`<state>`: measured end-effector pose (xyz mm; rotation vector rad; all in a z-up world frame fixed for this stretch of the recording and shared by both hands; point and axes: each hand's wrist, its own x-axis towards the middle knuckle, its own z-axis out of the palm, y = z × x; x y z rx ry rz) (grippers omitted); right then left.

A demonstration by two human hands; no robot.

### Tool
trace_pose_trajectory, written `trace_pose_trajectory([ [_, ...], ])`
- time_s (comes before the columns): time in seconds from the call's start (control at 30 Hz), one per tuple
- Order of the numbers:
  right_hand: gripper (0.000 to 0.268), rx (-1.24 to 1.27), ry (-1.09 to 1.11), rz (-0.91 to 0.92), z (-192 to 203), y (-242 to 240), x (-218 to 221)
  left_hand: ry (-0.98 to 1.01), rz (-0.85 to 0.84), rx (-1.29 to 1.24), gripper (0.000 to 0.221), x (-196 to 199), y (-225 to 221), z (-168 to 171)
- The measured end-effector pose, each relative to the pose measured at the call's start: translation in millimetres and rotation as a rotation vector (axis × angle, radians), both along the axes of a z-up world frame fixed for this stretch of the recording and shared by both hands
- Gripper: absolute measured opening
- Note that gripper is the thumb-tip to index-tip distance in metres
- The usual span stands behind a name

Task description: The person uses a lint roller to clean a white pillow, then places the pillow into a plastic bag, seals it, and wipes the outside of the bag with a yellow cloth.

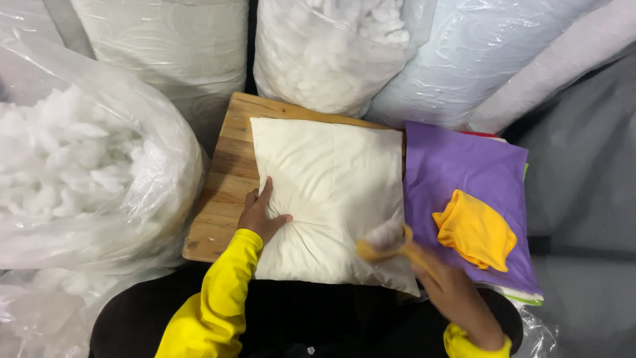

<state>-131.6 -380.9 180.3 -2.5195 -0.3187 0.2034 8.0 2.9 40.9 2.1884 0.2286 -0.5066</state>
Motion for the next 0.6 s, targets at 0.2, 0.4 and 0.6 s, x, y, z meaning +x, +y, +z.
trace_pose_trajectory([
  [0.2,0.051,-0.311,0.010,-0.330,1,40,-30,-0.077,-0.002,-0.016,0.118,0,0,-14],
  [0.4,0.051,-0.287,-0.281,-0.328,-83,81,101,-0.125,-0.051,-0.012,0.119,2,-1,-17],
  [0.6,0.044,-0.119,-0.402,-0.379,-113,120,211,-0.163,-0.047,-0.028,0.117,3,0,-32],
])
